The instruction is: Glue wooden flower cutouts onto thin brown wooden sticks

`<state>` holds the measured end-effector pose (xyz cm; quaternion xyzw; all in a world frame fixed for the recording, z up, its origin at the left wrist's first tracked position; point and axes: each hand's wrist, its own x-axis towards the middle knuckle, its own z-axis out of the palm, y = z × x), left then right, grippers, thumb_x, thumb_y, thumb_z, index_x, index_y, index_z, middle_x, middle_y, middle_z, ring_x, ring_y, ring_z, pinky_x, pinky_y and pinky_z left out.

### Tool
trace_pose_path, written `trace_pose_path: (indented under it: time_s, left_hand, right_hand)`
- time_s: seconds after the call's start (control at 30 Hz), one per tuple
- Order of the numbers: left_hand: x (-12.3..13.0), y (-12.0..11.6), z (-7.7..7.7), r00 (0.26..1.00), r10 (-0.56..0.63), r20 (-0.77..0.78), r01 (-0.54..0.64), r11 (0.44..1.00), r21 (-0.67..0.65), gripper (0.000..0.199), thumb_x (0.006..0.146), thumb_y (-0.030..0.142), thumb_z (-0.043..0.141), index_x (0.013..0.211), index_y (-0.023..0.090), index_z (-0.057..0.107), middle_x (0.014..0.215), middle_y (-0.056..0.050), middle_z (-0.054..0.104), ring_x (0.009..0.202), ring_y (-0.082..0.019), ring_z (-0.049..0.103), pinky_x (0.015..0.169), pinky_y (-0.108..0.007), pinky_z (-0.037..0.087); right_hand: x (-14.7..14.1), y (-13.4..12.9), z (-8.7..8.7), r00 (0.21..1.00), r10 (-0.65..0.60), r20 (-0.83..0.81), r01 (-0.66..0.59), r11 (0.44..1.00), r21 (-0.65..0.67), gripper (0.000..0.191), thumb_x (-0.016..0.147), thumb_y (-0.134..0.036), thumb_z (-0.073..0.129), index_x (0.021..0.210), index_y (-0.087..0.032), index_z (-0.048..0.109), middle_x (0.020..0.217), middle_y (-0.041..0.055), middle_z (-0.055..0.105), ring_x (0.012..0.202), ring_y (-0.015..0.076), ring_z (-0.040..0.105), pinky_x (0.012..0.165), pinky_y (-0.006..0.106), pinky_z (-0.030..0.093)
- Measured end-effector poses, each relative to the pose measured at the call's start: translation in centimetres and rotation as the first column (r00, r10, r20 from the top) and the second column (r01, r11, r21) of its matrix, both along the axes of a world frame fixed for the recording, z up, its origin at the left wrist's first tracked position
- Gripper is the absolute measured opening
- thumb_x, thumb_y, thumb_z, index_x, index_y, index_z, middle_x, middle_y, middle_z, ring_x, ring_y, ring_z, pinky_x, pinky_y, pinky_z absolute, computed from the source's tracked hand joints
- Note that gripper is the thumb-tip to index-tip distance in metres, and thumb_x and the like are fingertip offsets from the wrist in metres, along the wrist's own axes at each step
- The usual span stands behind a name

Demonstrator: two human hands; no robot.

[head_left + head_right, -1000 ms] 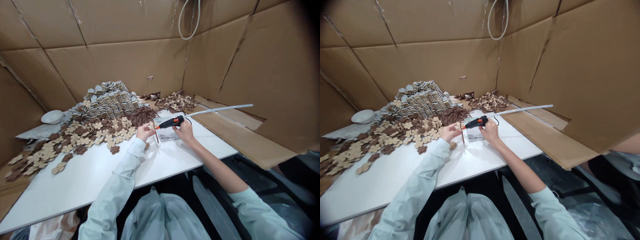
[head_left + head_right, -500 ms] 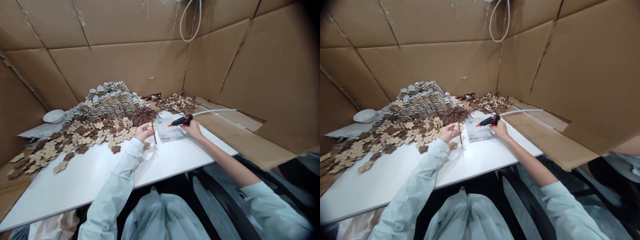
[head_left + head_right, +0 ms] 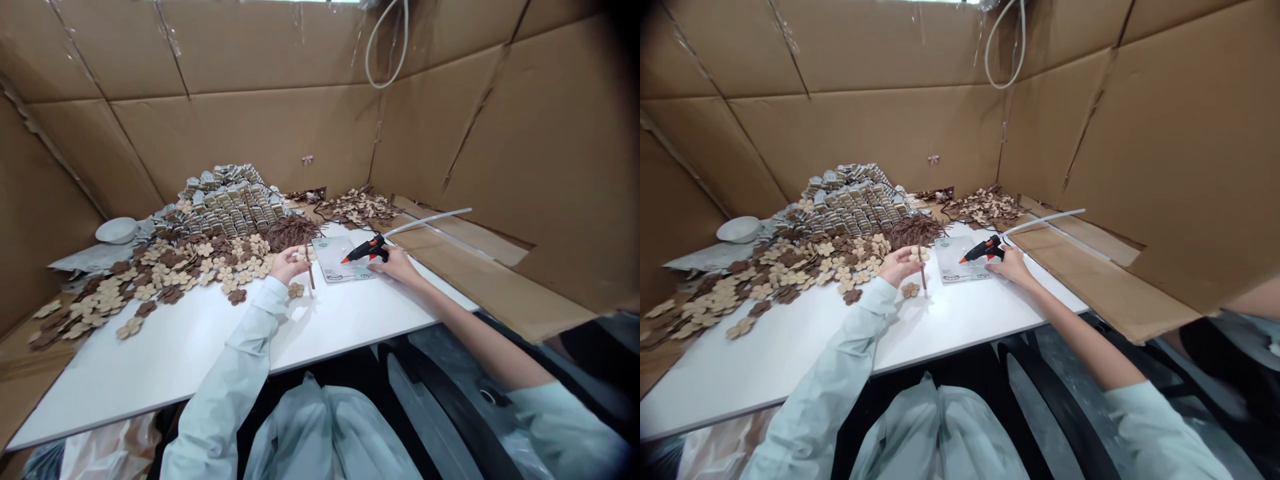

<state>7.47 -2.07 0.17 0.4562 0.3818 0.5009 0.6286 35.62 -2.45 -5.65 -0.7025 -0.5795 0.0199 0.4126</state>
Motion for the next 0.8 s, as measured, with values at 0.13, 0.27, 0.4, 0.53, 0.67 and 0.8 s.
trace_pose_path:
  time_s: [0.13,0.27,0.4,0.53,0.67,0.8]
  left_hand:
    - [-0.2,0.1,-0.2,1.0,-0.013,0.002,0.012,0.997,0.073,0.053,0.037,0.008,0.073,0.088,0.011,0.06,0.079,-0.006,0.065,0.073,-0.017,0.06,0.074,-0.035,0.048]
    - [0.0,-0.2,-0.4,0.997,-0.076,-0.025,0.079,0.988,0.133,0.055,0.037,0.012,0.075,0.09,0.012,0.062,0.079,-0.006,0.066,0.076,-0.018,0.06,0.075,-0.035,0.047]
    - [-0.1,-0.5,-0.3,0.985,-0.157,-0.071,0.166,0.975,0.146,0.055,0.036,0.013,0.075,0.089,0.011,0.063,0.079,-0.006,0.066,0.077,-0.018,0.06,0.075,-0.034,0.047]
    - [-0.3,-0.5,-0.4,0.986,-0.144,-0.083,0.153,0.982,0.112,0.053,0.035,0.01,0.074,0.087,0.01,0.063,0.074,-0.005,0.065,0.07,-0.016,0.059,0.072,-0.033,0.047]
    - [-0.5,-0.5,-0.5,0.997,-0.077,-0.019,0.078,0.995,0.056,0.046,0.038,0.009,0.072,0.083,0.011,0.061,0.07,-0.003,0.064,0.064,-0.013,0.058,0.071,-0.033,0.047]
    - [-0.5,-0.7,-0.3,0.999,-0.032,0.01,0.032,0.999,-0.039,0.036,0.045,0.015,0.07,0.08,0.012,0.061,0.067,-0.003,0.063,0.061,-0.012,0.057,0.073,-0.033,0.046]
  right_hand:
    - [-3.6,-4.5,1.4,0.957,-0.14,-0.253,0.204,0.947,0.247,0.026,0.062,-0.027,0.053,0.085,-0.014,0.049,0.081,0.0074,0.05,0.074,0.0164,0.047,0.067,0.03,0.039]
    - [-9.9,-5.0,4.0,0.816,0.304,-0.491,-0.232,0.951,0.204,0.026,0.065,-0.037,0.053,0.079,-0.016,0.052,0.072,0.0029,0.054,0.061,0.0119,0.047,0.055,0.024,0.039]
    - [-13.7,-1.4,6.4,0.575,0.425,-0.699,-0.542,0.838,0.064,0.038,0.066,-0.05,0.05,0.072,-0.014,0.059,0.071,0.0038,0.058,0.051,0.0088,0.043,0.043,0.021,0.03]
    - [-14.7,-0.4,6.9,0.535,0.514,-0.671,-0.489,0.836,0.25,0.029,0.062,-0.043,0.058,0.064,-0.014,0.059,0.062,0.0004,0.054,0.05,0.0075,0.039,0.044,0.02,0.028]
    - [-14.6,-2.5,6.0,0.584,0.593,-0.554,-0.55,0.791,0.267,0.026,0.064,-0.041,0.058,0.062,-0.015,0.059,0.057,-0.0012,0.051,0.052,0.0085,0.041,0.047,0.022,0.031]
    - [-14.4,-3.9,5.0,0.599,0.631,-0.494,-0.615,0.757,0.22,0.028,0.066,-0.042,0.057,0.059,-0.015,0.058,0.062,0.0003,0.056,0.058,0.0108,0.047,0.052,0.023,0.036]
